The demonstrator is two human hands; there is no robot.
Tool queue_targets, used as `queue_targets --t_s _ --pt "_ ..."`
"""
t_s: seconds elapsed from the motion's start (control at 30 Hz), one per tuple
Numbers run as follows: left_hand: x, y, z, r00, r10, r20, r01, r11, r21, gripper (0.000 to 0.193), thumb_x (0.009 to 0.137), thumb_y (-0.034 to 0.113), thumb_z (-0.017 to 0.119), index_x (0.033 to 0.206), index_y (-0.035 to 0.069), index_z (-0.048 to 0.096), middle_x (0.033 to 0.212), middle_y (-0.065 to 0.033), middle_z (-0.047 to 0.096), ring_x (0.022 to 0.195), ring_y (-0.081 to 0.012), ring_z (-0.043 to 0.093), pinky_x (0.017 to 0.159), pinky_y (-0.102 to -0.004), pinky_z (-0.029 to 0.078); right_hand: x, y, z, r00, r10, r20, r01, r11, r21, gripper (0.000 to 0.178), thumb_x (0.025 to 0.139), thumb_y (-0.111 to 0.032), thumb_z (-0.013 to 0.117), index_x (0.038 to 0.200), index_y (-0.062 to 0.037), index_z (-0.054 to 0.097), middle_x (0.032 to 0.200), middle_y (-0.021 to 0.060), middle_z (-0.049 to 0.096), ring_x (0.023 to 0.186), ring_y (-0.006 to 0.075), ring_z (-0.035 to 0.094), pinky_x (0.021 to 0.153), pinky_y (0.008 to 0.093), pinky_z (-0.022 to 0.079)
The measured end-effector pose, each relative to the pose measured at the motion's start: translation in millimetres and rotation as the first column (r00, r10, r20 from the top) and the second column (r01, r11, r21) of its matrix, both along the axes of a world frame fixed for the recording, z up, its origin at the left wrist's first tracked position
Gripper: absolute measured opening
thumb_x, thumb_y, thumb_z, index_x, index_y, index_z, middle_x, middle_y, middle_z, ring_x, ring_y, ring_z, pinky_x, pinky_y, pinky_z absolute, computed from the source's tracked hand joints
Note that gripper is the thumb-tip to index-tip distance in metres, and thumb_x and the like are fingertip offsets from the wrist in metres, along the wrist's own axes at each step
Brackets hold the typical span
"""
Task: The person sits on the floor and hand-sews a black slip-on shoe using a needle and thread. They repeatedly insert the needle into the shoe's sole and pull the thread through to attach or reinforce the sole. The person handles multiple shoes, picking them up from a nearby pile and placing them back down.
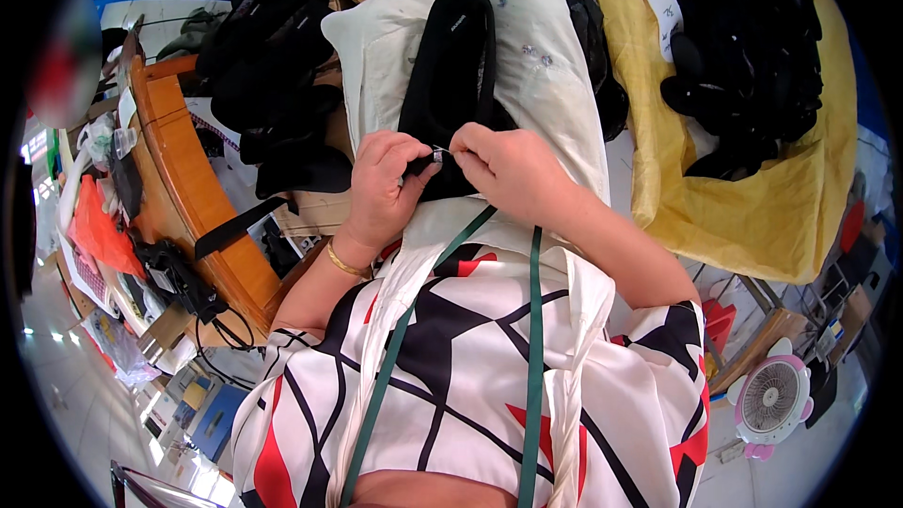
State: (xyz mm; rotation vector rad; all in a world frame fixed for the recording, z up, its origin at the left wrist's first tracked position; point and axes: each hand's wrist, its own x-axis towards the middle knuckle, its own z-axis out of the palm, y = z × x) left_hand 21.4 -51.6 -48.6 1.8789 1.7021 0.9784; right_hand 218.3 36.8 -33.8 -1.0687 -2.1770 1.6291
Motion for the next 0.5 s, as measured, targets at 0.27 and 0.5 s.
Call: queue_targets --t_s 0.27,0.5 --pt "3.6 -1.7 -6.4 0.996 0.078 0.051 -0.080 0.996 0.047 0.025 0.068 -0.002 0.078 0.089 0.007 0.067 0.088 -0.0068 0.065 0.085 -0.0284 0.059 0.075 -0.0377 0.048 1.3 0.2 3.6 0.999 0.031 0.010 -0.031 0.998 0.057 0.015 0.088 -0.011 0.060 0.099 -0.0039 0.067 0.077 0.0182 0.067 0.070 0.0374 0.066 0.065 0.0444 0.052" --pt "2.3 -1.4 -10.2 0.995 0.081 0.058 -0.084 0.994 0.065 0.025 0.068 -0.002 0.078 0.088 0.008 0.067 0.087 -0.0058 0.065 0.083 -0.0270 0.060 0.072 -0.0369 0.049 1.1 3.2 5.7 0.998 0.057 0.008 -0.058 0.995 0.077 0.014 0.087 -0.010 0.060 0.097 -0.0035 0.068 0.077 0.0185 0.067 0.070 0.0379 0.065 0.066 0.0449 0.052"
